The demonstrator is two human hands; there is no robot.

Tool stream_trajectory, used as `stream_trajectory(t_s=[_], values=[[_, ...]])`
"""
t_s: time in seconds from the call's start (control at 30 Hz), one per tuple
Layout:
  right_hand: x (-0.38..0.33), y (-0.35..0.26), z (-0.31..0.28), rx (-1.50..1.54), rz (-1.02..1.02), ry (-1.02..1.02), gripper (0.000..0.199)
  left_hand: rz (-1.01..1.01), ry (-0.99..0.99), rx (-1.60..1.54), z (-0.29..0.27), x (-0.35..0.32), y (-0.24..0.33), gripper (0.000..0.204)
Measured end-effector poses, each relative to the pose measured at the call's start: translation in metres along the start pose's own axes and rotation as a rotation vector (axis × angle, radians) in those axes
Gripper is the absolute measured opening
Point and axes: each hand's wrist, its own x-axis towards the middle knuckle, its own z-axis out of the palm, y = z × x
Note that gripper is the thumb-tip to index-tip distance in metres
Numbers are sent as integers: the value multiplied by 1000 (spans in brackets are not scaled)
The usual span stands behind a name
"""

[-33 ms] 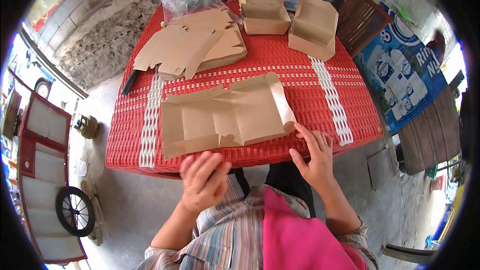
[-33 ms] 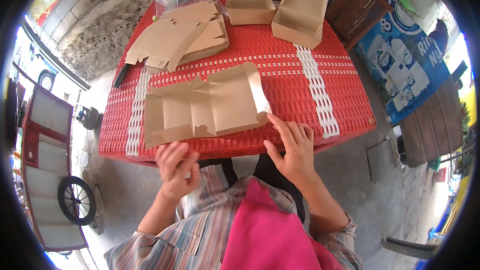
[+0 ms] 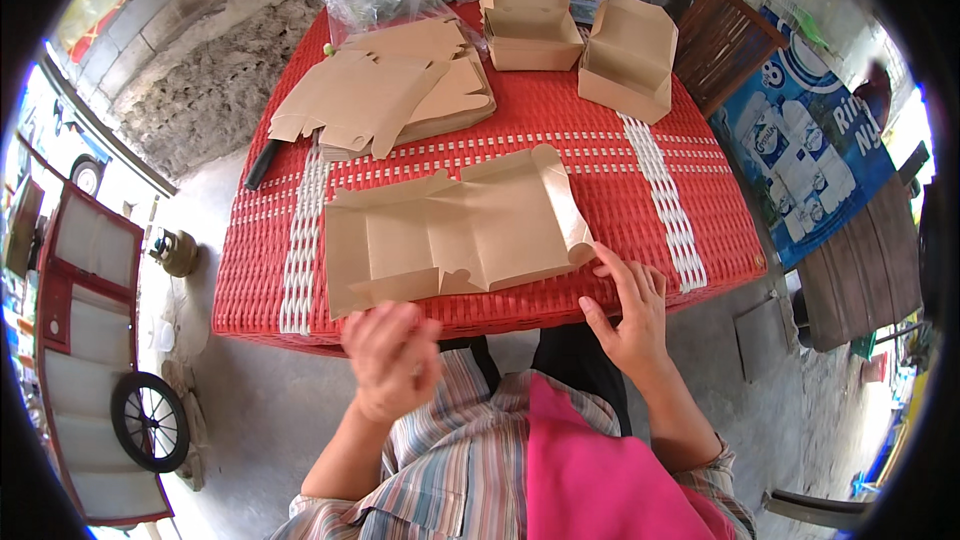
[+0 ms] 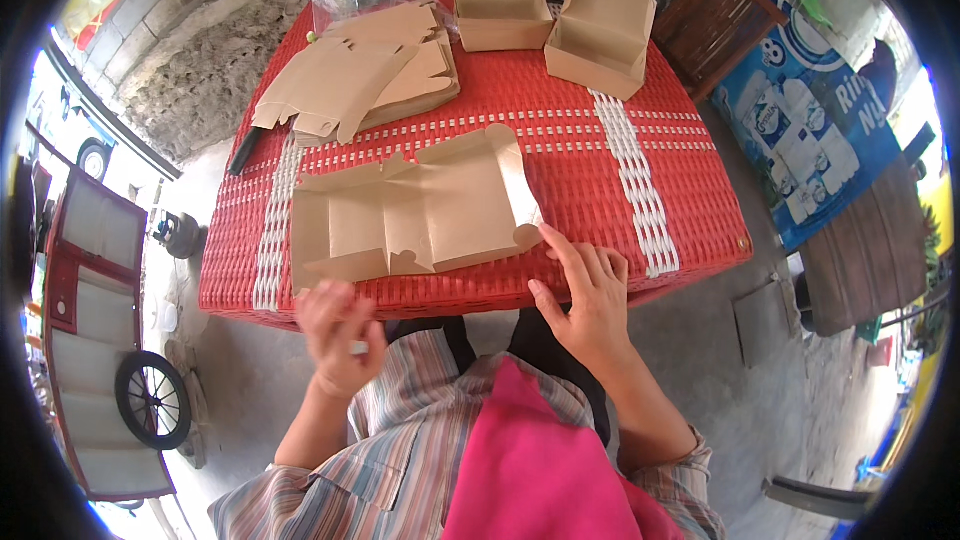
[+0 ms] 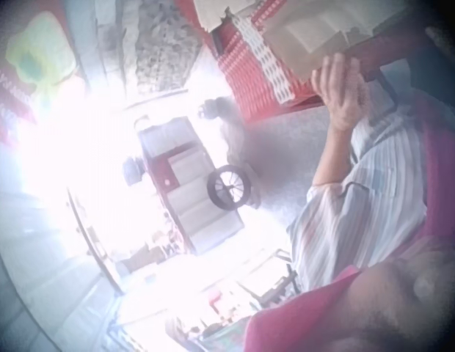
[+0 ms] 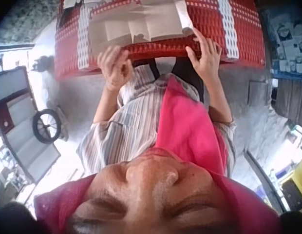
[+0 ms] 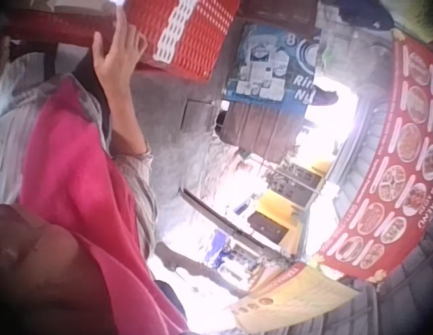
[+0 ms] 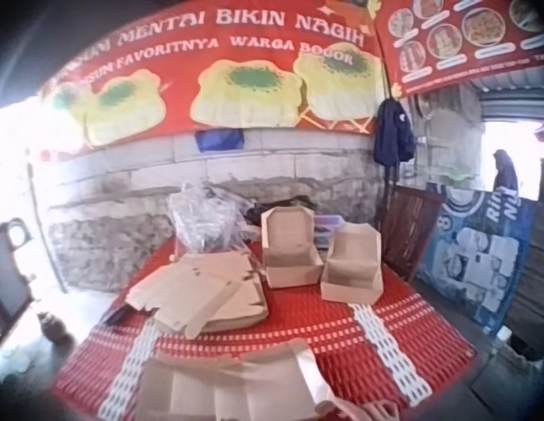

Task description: The person assembles flat cardboard food containers by hand. They fold the pre-cut cardboard pieces along the score lines, tuck the flaps into slots, and secure the tabs to form the box structure. The person repeats this process for multiple units, stacking the finished boxes on the table.

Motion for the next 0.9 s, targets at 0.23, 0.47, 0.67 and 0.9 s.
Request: stream_trajectory(t_s=[0.23, 0.47, 0.67, 0.9], values=[[-2, -1, 3, -24, 23, 8, 57, -511, -153, -110, -36, 7, -42, 25], [-4, -30, 5, 207, -107, 207, 36, -334, -187, -210, -16, 9, -21, 15], [21, -59, 15, 329, -43, -162, 47, -167, -255, -290, 2, 20, 13, 31], [45, -59, 30, 322, -85, -162, 29, -192, -225, -360, 11, 19, 11, 32]])
